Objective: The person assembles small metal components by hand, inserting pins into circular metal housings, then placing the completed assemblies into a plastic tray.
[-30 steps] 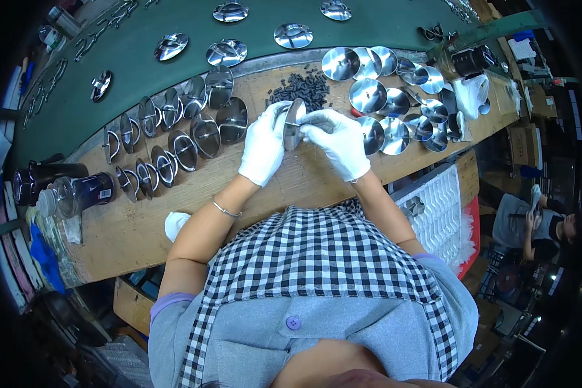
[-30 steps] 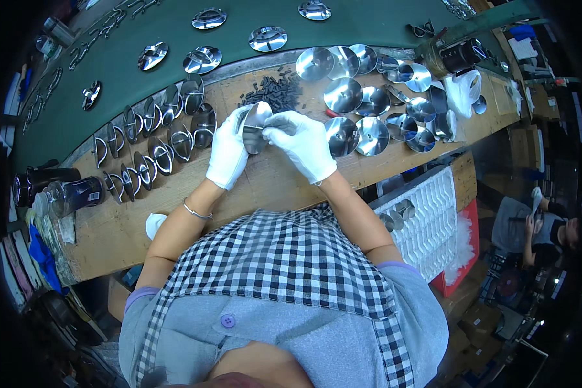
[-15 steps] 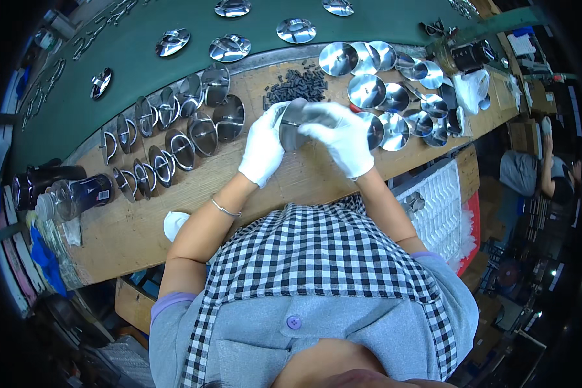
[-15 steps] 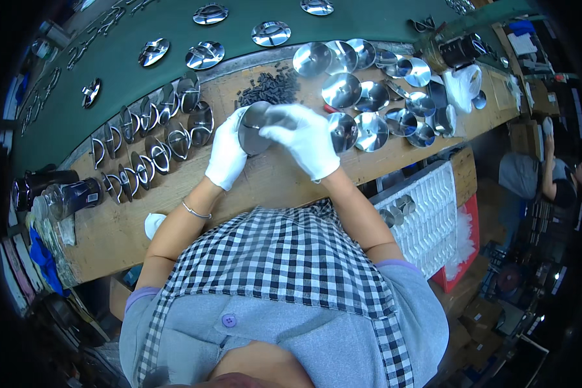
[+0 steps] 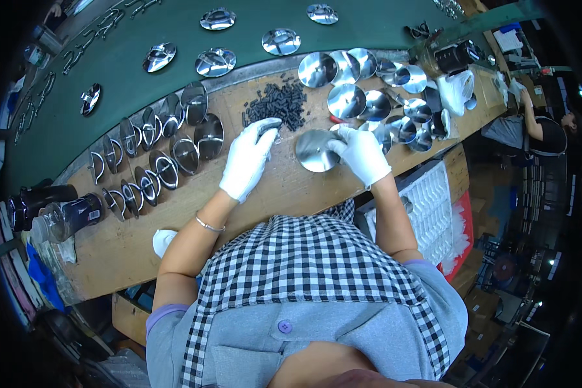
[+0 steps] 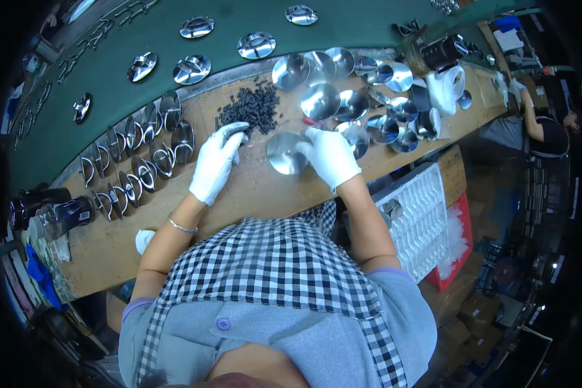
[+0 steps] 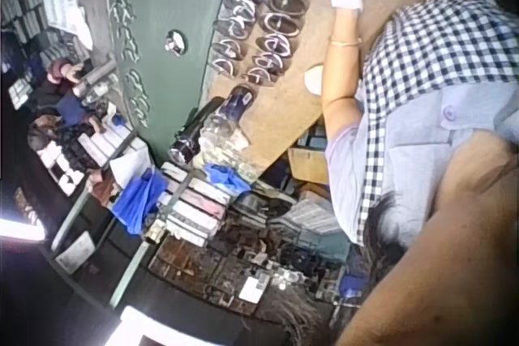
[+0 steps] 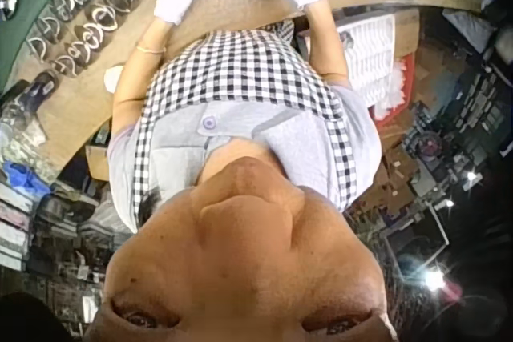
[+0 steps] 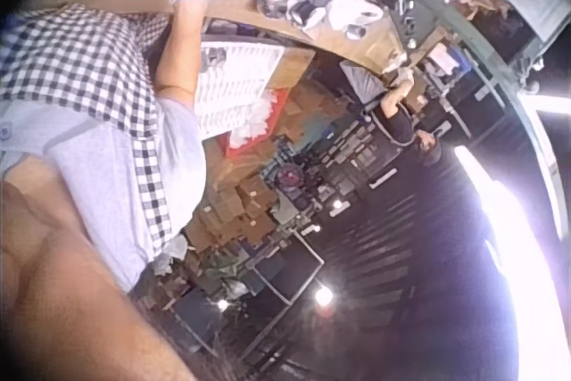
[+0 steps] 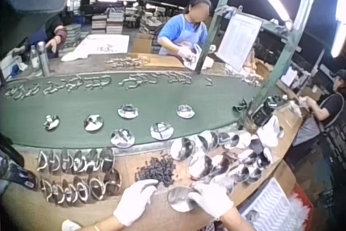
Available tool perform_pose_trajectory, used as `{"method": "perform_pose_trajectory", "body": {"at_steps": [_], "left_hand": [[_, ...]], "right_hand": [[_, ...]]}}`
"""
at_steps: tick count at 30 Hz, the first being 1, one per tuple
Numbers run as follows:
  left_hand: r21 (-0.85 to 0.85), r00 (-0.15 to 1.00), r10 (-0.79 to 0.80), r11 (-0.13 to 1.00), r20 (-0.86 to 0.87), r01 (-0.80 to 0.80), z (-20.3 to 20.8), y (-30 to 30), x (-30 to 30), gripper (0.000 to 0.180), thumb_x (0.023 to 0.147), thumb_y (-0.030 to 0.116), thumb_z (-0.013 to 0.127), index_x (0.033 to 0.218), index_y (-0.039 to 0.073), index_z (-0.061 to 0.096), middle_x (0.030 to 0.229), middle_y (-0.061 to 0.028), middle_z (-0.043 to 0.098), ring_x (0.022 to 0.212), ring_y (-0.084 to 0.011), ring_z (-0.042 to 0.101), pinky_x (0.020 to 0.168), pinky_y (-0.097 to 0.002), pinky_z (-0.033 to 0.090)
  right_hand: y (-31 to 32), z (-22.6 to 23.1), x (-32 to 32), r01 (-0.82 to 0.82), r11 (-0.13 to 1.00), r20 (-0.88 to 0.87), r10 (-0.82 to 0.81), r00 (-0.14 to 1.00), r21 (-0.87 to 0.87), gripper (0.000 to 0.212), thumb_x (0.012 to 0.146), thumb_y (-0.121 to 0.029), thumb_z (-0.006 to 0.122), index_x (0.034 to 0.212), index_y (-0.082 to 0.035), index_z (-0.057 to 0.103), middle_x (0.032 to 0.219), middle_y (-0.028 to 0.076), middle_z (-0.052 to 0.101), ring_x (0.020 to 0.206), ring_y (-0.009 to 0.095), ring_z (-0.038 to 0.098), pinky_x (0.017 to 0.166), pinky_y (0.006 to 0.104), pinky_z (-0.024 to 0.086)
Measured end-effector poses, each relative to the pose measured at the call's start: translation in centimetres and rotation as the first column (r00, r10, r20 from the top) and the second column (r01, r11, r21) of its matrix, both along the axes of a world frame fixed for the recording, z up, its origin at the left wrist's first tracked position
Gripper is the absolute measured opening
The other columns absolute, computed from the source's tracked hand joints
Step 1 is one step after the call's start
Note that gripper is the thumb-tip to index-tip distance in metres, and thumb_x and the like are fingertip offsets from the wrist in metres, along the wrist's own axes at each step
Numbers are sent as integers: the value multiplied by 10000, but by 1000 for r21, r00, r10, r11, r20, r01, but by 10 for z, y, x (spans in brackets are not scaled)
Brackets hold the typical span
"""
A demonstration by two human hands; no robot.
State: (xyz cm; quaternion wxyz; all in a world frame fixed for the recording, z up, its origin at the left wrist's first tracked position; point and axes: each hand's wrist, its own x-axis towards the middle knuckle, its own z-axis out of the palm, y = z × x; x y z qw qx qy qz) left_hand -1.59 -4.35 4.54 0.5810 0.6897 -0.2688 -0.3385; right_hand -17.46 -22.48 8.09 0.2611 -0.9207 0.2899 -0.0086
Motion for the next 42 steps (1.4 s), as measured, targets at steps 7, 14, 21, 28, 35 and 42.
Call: {"method": "perform_pose_trajectory", "body": {"at_steps": [7, 14, 21, 28, 35, 42], "left_hand": [[-52, 999, 10, 999, -51, -12, 24, -2, 6, 294, 946, 155, 485, 1183, 21, 595, 887, -39, 643, 598, -56, 481, 578, -208, 415], [-82, 993, 25, 996, -113, -35, 8, 5, 11, 275, 941, 170, 521, 1161, 35, 615, 867, -47, 645, 622, -81, 524, 588, -232, 440], [-116, 958, -31, 993, -286, -2, 5, 4, 7, 332, 922, 184, 551, 1214, 27, 576, 916, -30, 630, 704, -67, 538, 642, -210, 437], [-125, 993, 74, 989, -87, -85, -6, -8, 0, 414, 883, 188, 625, 1256, 35, 534, 975, -29, 619, 829, -83, 560, 711, -228, 462], [-197, 952, -12, 979, -307, -51, 6, 2, 1, 329, 907, 263, 611, 1111, 9, 567, 896, -12, 622, 568, -42, 459, 515, -185, 394], [-129, 966, -12, 991, -258, -22, -2, 7, 1, 332, 935, 298, 548, 1110, 18, 580, 847, -64, 625, 551, -93, 510, 498, -227, 424]], "right_hand": [[-117, 41, 136, 153, 864, 334, 19, 942, -480, 349, 848, -266, 610, 1125, -53, 617, 1082, 158, 645, 982, 337, 612, 844, 395, 485], [-217, -2, 228, -36, 853, -47, 13, 999, -521, 361, 812, -239, 623, 1144, -98, 606, 1169, 163, 602, 1012, 366, 605, 892, 436, 488], [-180, 34, 171, 46, 996, 378, -74, 923, 82, 218, 791, -175, 698, 895, 14, 672, 773, 76, 665, 665, 114, 605, 608, 251, 477], [-8, 54, 80, -75, 875, 260, -60, 964, 478, 235, 806, -221, 707, 876, 4, 712, 708, 32, 659, 576, 69, 578, 530, 192, 451], [35, 19, 55, 67, 820, 466, -388, 795, 568, 248, 855, -204, 662, 959, 20, 686, 797, 66, 679, 717, 101, 625, 650, 238, 487], [51, 23, 31, 96, 789, 143, -228, 963, 607, 280, 878, -241, 649, 1001, 10, 640, 729, 46, 647, 546, 70, 581, 459, 202, 436]]}}
